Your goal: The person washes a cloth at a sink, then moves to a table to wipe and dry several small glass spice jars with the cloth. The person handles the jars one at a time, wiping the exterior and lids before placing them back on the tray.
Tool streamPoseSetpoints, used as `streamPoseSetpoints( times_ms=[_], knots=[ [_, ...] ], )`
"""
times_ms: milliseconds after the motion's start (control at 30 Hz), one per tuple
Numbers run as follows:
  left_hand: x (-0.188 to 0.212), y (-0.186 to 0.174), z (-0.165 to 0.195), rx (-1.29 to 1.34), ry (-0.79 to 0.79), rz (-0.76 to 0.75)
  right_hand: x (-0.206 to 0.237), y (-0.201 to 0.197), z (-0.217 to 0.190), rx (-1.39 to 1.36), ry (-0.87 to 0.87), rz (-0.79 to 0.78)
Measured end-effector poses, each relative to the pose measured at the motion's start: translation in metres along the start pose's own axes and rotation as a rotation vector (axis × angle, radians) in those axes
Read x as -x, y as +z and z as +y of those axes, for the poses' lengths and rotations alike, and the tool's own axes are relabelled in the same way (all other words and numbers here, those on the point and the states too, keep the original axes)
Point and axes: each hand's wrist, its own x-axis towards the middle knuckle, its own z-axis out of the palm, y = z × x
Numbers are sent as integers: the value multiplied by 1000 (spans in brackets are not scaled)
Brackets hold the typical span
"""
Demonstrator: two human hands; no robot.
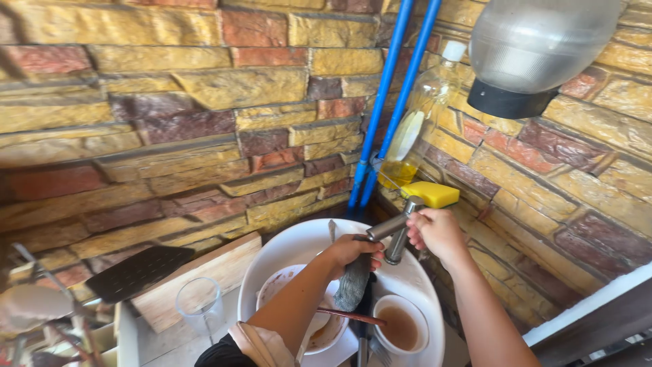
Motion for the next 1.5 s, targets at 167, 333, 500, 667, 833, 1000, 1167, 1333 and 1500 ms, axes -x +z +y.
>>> streamPoseSetpoints(
  times_ms=[167, 333, 500, 667, 833, 1000, 1167, 1333, 1500],
  knots=[
    [38, -9, 28, -56, 28, 34, -24, 27, -16, -55, -20, -70],
    [74, -4, 61, -21, 164, 81, 56, 70, -33, -205, -48, -379],
    [82, 26, 74, 4, 270, -52, 100, 116, -61, -626, 221, -842],
    [82, 38, 79, -74, 349, 30, 99, 122, -62, -722, 202, -730],
    [81, 40, 80, -108, 370, 143, 102, 128, -50, -677, 102, -726],
    [80, 36, 77, -97, 365, 198, 103, 139, -52, -471, 99, -571],
    [73, 40, 71, -237, 363, 352, 109, 154, -49, -526, 131, -458],
    [62, 48, 63, -313, 433, 511, 104, 163, -40, -502, 100, -303],
    [56, 43, 42, -527, 746, 668, 105, 172, -37, -339, -290, -116]
  ],
)
